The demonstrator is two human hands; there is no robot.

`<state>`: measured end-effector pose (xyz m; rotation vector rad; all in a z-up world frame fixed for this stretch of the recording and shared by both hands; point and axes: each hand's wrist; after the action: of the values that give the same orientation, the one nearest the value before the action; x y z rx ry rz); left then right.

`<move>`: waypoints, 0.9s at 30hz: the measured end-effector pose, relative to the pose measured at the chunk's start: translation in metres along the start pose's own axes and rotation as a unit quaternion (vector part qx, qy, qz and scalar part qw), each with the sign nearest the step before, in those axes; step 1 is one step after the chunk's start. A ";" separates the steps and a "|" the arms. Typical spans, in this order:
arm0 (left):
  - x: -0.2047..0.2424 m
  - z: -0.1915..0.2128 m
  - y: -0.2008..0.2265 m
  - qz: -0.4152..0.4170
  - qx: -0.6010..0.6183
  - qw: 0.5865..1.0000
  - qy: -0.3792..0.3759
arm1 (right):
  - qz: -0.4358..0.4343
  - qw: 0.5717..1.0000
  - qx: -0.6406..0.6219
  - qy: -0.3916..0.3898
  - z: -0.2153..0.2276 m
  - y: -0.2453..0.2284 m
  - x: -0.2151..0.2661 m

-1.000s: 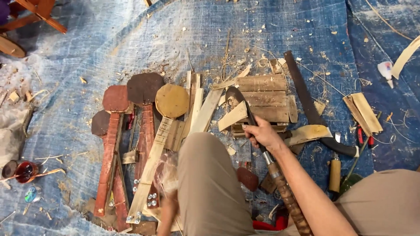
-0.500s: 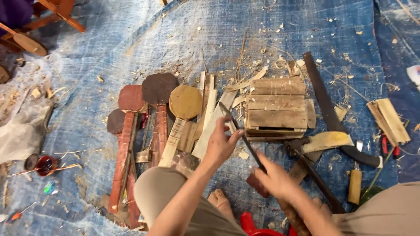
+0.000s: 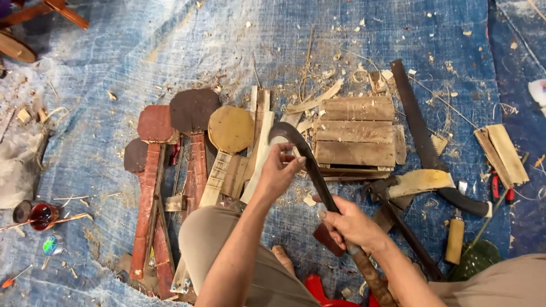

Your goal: Shaving a piece of wood with a curved blade to shape it, surrounded by unfinished string instruments.

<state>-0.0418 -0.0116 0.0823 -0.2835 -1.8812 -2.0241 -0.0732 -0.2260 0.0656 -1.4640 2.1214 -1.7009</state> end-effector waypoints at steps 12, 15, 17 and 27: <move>-0.002 0.032 -0.034 0.006 0.104 0.995 0.005 | -0.010 0.993 0.114 0.032 -0.012 0.017 -0.009; 0.013 0.032 -0.013 0.041 0.095 0.994 -0.024 | -0.038 0.969 0.238 0.057 -0.033 -0.024 0.012; 0.013 0.030 -0.012 0.037 0.081 0.996 -0.013 | -0.048 0.961 0.268 0.049 -0.032 -0.016 0.004; 0.015 0.048 -0.028 -0.006 0.140 0.990 -0.003 | -0.059 0.996 -0.008 -0.062 -0.024 -0.009 -0.007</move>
<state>-0.0709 0.0354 0.0668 -0.2036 -2.1421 -1.7373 -0.0769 -0.2029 0.0786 -1.6834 2.0286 -1.5844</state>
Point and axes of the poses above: each hand's wrist, its own x-axis away from the middle knuckle, its own z-axis out of the back of the hand, y = z × x, and after that the axes turned 8 degrees about -y, right-handed
